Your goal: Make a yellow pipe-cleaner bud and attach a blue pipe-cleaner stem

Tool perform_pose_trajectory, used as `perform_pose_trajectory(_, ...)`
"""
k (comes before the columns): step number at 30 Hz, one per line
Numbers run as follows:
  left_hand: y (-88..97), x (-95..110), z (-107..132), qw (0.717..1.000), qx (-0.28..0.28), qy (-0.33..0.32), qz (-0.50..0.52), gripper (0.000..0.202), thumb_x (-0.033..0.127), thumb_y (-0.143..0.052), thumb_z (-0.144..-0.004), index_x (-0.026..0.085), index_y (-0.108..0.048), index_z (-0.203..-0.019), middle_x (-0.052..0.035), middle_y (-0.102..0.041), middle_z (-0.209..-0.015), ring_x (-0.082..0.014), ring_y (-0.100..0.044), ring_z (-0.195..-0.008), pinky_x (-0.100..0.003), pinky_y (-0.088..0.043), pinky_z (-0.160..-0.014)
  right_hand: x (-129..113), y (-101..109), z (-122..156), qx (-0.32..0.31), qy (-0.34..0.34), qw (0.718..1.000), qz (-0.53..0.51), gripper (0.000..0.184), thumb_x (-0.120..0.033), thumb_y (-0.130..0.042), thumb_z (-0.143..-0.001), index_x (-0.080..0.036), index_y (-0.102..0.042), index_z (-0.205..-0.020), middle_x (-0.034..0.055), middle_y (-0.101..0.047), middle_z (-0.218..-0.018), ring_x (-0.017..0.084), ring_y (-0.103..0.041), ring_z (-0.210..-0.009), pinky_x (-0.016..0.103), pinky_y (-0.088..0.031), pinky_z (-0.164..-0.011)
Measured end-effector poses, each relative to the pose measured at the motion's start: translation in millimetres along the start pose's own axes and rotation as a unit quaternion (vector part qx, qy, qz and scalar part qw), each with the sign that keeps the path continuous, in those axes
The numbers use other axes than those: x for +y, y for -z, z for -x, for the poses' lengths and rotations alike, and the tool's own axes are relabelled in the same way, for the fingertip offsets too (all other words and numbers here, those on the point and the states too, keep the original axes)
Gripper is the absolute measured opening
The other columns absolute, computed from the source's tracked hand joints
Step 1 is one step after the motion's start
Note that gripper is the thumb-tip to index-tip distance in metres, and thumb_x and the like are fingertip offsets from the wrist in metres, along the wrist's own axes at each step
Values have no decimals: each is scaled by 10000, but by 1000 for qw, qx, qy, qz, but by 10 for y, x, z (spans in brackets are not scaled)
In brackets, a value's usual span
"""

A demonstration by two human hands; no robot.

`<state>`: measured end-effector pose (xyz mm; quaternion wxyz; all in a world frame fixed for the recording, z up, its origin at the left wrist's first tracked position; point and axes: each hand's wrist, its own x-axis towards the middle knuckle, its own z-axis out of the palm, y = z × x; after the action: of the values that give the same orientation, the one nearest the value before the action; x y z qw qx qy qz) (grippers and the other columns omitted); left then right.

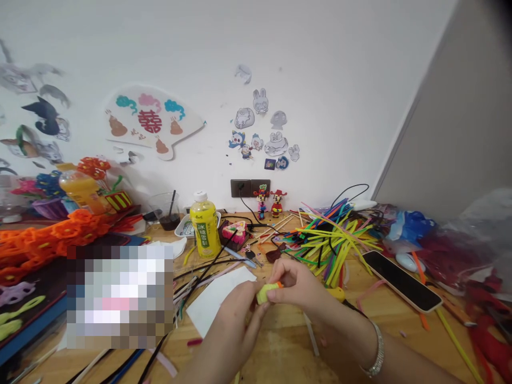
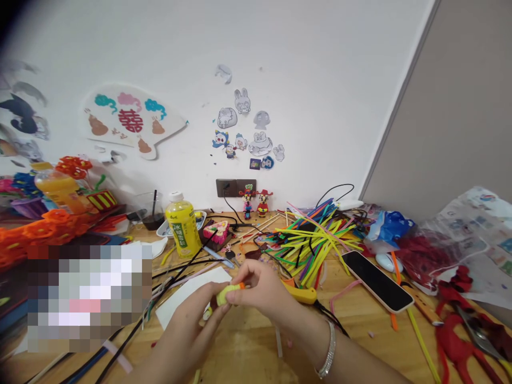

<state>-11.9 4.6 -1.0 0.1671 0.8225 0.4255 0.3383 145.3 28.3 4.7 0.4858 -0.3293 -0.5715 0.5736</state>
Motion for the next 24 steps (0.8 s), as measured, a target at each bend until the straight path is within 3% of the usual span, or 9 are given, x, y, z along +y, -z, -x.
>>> perform_pose_trajectory(6, -15, -4, 9, 999, -8, -26, -29, 127, 196, -398, -833, 165, -514, -790, -38, -551, -739, -163, -524, -678, -271, -440, -631, 98, -24, -3, 31, -26, 999, -21, 289, -327, -736, -580, -155, -510, -633, -40, -564, -602, 76, -506, -544, 199, -415, -516)
perform_pose_trajectory(11, -34, -47, 11, 999, 3, -48, -11, 110, 152, -398, -827, 186, -503, -831, -37, -548, -769, -164, -520, -716, -265, -436, -646, 102, -25, -26, 9, -85, 996, 16, 388, -446, -708, -564, -137, -593, -767, -19, -574, -615, 96, -532, -514, 254, -459, -520)
perform_pose_trajectory(19, -189, -133, 81, 996, 30, -71, -39, 134, 104, -408, -814, 187, -455, -909, -52, -527, -801, -180, -508, -753, -292, -434, -662, 167, -98, -3, 87, -25, 995, 48, 369, -495, -670, -582, -146, -553, -600, -26, -511, -553, 99, -476, -509, 241, -436, -494)
perform_pose_trajectory(24, -199, -109, 97, 996, 32, -66, -47, 107, 111, -393, -822, 172, -458, -880, -55, -507, -791, -181, -492, -743, -303, -424, -661, 158, -157, 0, 88, -11, 995, 41, 353, -485, -649, -606, -149, -542, -600, -37, -476, -535, 94, -460, -486, 236, -436, -475)
